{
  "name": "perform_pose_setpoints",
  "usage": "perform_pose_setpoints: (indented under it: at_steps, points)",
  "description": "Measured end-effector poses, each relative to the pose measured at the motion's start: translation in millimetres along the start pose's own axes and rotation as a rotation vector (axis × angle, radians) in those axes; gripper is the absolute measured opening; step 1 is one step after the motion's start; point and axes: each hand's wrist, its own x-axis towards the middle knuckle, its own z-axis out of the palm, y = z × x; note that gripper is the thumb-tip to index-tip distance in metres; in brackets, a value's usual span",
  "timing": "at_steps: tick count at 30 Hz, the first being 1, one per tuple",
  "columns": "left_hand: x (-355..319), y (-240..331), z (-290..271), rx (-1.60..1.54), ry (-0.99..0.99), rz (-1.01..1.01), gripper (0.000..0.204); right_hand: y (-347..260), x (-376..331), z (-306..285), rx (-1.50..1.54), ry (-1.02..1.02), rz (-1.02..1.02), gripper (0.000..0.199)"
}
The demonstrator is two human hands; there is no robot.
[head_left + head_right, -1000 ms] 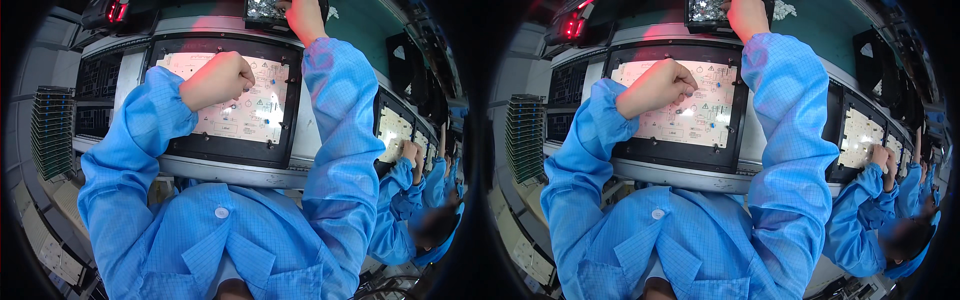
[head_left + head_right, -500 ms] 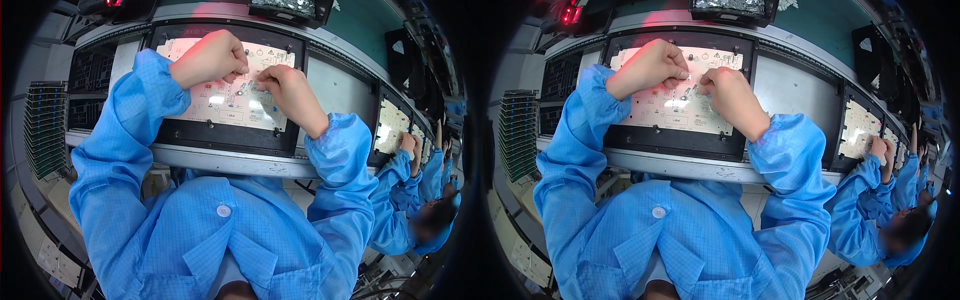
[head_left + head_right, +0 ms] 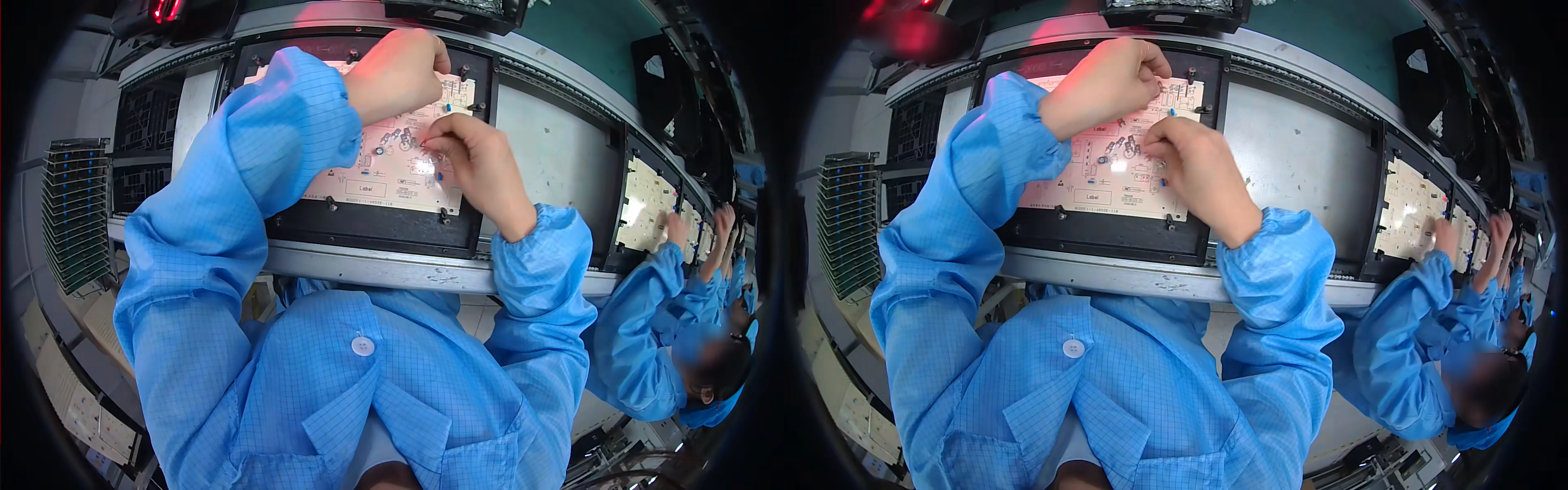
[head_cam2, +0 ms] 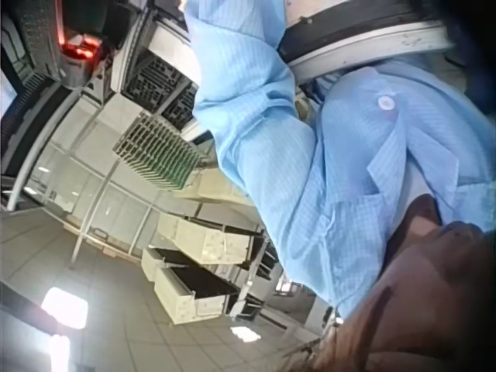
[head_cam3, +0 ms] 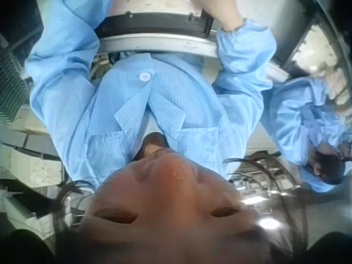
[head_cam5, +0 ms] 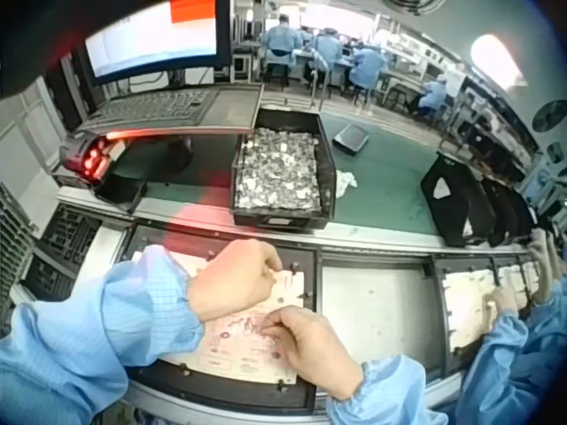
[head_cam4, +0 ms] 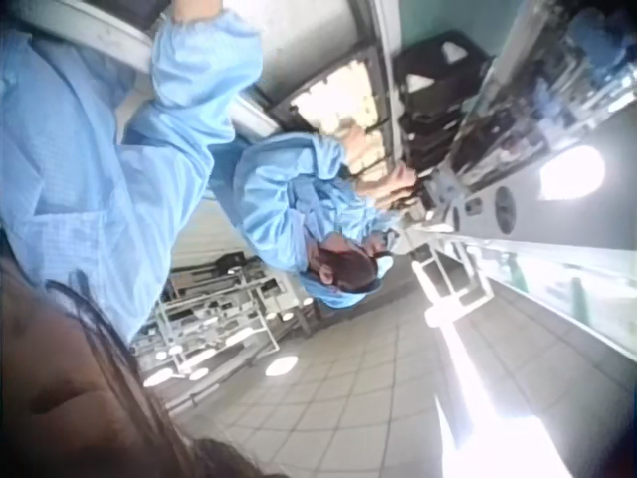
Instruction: Assembling electronic components onto printed circuit boards at a manual assembly station.
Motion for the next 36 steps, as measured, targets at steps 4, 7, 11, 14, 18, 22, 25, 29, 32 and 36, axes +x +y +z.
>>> perform_pose_setpoints:
  at_steps: [4, 7, 11, 14, 18, 22, 25, 29, 32, 36]
  points:
    - [14.0, -3.0, 7.3, 0.035, -0.025, 0.041, 0.018, -3.4, -2.7, -0.1, -0.008, 0.039, -0.052, 0.013]
    - [18.7, -5.3, 13.6, 0.054, -0.045, 0.011, 0.018, 5.2, -4.6, -9.5, -0.007, 0.199, -0.045, 0.013]
    - [21.6, -7.2, 16.9, 0.033, -0.033, -0.019, 0.019, 2.9, -7.3, -23.9, 0.02, 0.288, 0.052, 0.011]
    - [21.5, -2.0, 16.2, 0.008, -0.021, -0.014, 0.015, 8.5, -9.4, -27.4, 0.049, 0.367, 0.032, 0.011]
    - [22.9, 3.1, 17.7, 0.055, -0.037, -0.027, 0.014, 0.6, -9.5, -34.4, 0.213, 0.424, 0.169, 0.016]
    - [25.9, 15.8, 20.4, 0.232, -0.082, -0.022, 0.014, -0.1, -8.6, -40.8, 0.412, 0.456, 0.26, 0.02]
    - [25.8, 23.5, 27.3, 0.346, -0.062, -0.02, 0.016, 4.1, -4.5, -41.8, 0.497, 0.446, 0.272, 0.021]
    - [22.7, 32.8, 31.8, 0.38, -0.029, -0.018, 0.019, 15.5, -1.9, -49.6, 0.573, 0.376, 0.325, 0.019]
    - [22.3, 24.9, 27.5, 0.357, -0.051, -0.005, 0.019, 25.6, 0.6, -55.4, 0.704, 0.301, 0.404, 0.018]
    - [-12.3, 14.9, 23.3, 0.285, -0.026, 0.142, 0.017, 28.3, 4.1, -52.0, 0.753, 0.413, 0.443, 0.017]
